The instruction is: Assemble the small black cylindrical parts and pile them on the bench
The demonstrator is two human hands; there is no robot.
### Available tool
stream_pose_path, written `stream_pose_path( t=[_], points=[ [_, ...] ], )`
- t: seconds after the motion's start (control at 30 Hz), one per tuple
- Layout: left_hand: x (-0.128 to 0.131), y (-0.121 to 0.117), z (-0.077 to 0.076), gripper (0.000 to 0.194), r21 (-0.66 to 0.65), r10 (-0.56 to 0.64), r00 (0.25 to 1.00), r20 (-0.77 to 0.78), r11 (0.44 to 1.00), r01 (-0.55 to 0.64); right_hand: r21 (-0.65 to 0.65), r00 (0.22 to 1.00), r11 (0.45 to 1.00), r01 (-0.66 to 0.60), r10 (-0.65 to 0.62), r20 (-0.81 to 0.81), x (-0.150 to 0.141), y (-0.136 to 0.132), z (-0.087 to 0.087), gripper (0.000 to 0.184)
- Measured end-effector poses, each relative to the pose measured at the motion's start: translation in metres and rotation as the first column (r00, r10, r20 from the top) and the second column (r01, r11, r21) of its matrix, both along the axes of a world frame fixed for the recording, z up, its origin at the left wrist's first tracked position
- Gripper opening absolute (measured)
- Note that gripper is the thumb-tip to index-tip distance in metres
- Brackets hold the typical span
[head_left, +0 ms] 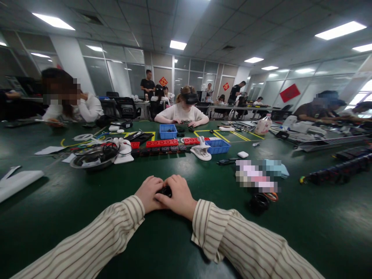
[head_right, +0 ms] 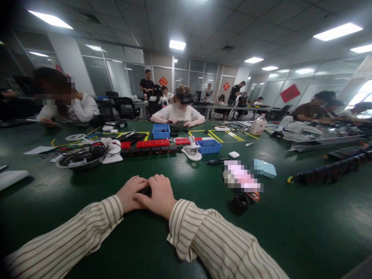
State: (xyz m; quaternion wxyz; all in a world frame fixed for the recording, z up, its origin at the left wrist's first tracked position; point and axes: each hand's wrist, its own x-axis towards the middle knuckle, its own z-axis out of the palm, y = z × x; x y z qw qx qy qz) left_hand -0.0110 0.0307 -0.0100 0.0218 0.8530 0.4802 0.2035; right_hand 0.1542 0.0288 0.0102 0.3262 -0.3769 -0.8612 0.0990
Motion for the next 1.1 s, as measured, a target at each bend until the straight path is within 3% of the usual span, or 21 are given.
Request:
stream_pose_path(
  t=[0.1, 0.23, 0.37, 0.43, 0.53, 0.67, 0.73, 0.87, 1.0, 1.1],
  points=[
    [-0.001, -0.001, 0.003, 0.032, -0.023, -0.054, 0.998, 0.042, 0.998, 0.055, 0.039, 0.999, 0.998, -0.048, 0.047, 0.028, -0.001, -0.001, 0.0, 0.02],
    [-0.008, 0.003, 0.002, 0.024, -0.105, -0.124, 0.98, 0.155, 0.984, 0.142, 0.103, 0.981, 0.975, -0.195, 0.192, 0.035, 0.0, -0.003, 0.0, 0.01],
    [-0.013, 0.008, -0.003, 0.019, -0.143, -0.184, 0.973, 0.136, 0.969, 0.203, 0.168, 0.918, 0.903, -0.395, 0.393, 0.046, 0.001, -0.005, 0.0, 0.014],
    [-0.014, 0.01, -0.006, 0.023, -0.137, -0.194, 0.976, 0.1, 0.969, 0.207, 0.186, 0.903, 0.886, -0.425, 0.428, 0.025, 0.002, -0.006, 0.001, 0.019],
    [-0.014, 0.01, -0.009, 0.045, -0.12, -0.132, 0.989, 0.063, 0.983, 0.139, 0.19, 0.932, 0.918, -0.349, 0.36, -0.029, 0.002, -0.005, 0.002, 0.025],
    [-0.01, 0.006, -0.007, 0.077, -0.104, -0.094, 0.995, 0.024, 0.99, 0.096, 0.144, 0.99, 0.981, -0.129, 0.135, -0.034, 0.002, -0.004, 0.003, 0.034],
    [-0.007, 0.004, -0.006, 0.084, -0.094, -0.09, 0.996, 0.011, 0.991, 0.09, 0.119, 0.999, 0.992, -0.04, 0.04, 0.004, 0.001, -0.004, 0.002, 0.038],
    [-0.003, 0.001, -0.002, 0.066, -0.07, -0.061, 0.998, -0.007, 0.996, 0.061, 0.097, 0.997, 0.995, 0.013, -0.02, 0.078, 0.0, -0.003, 0.001, 0.036],
    [-0.003, 0.002, 0.0, 0.039, -0.066, -0.076, 0.997, 0.028, 0.995, 0.078, 0.073, 0.994, 0.996, -0.051, 0.044, 0.099, 0.001, 0.0, -0.001, 0.029],
    [-0.006, 0.003, 0.0, 0.037, -0.077, -0.127, 0.988, 0.09, 0.988, 0.134, 0.049, 0.992, 0.993, -0.109, 0.105, 0.069, 0.003, 0.0, 0.001, 0.024]
  ],
)
